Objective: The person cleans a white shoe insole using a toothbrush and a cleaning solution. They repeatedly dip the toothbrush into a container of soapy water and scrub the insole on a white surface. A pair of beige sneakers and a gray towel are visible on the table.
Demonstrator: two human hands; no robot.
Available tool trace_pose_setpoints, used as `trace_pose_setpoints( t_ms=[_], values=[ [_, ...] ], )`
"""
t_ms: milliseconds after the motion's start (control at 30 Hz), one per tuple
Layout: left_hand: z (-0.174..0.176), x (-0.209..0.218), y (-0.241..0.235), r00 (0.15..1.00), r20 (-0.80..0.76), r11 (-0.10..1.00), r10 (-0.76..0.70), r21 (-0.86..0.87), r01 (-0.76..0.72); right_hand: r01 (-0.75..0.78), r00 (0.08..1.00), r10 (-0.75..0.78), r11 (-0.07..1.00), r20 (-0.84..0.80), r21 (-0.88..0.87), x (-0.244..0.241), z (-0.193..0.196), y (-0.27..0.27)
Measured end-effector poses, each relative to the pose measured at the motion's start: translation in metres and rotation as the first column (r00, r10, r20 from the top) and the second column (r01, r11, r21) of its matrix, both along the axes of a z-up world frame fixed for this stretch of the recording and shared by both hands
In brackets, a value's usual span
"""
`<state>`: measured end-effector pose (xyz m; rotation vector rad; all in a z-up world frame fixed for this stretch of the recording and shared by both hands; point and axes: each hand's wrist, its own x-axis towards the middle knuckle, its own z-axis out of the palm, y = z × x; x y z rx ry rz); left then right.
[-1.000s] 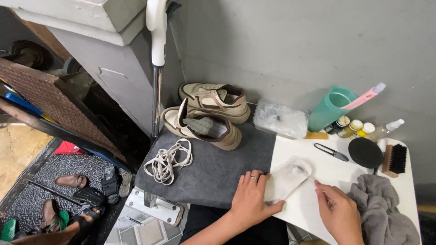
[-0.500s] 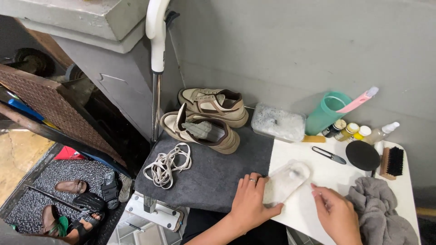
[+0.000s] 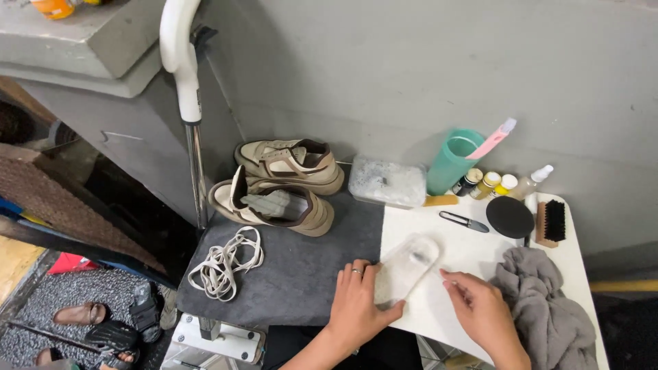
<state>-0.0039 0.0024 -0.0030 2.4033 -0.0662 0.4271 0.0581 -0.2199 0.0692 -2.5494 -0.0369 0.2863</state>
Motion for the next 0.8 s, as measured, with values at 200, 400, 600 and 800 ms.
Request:
trace_pose_setpoints(
  t_ms=[200, 400, 600, 800],
  values=[
    [0.008, 0.0, -0.002, 1.0, 0.011, 1.0, -0.027, -0.001, 0.027, -0.053, 0.972, 0.055, 0.998, 0.227, -0.019, 0.011, -0.041, -0.022],
    [0.008, -0.001, 0.0, 0.999, 0.015, 0.998, -0.047, -0.048, 0.048, 0.034, 0.955, -0.009, 0.996, 0.297, -0.082, 0.017, -0.065, -0.03],
    [0.0, 0.001, -0.002, 0.998, 0.059, 0.999, -0.024, -0.024, 0.026, 0.06, 0.977, -0.022, 0.983, 0.214, -0.173, 0.015, -0.052, -0.022],
    [-0.013, 0.007, -0.001, 0.999, 0.036, 1.0, -0.013, 0.012, 0.013, -0.103, 0.903, 0.142, 0.988, 0.405, -0.117, 0.011, -0.043, -0.024]
  ],
)
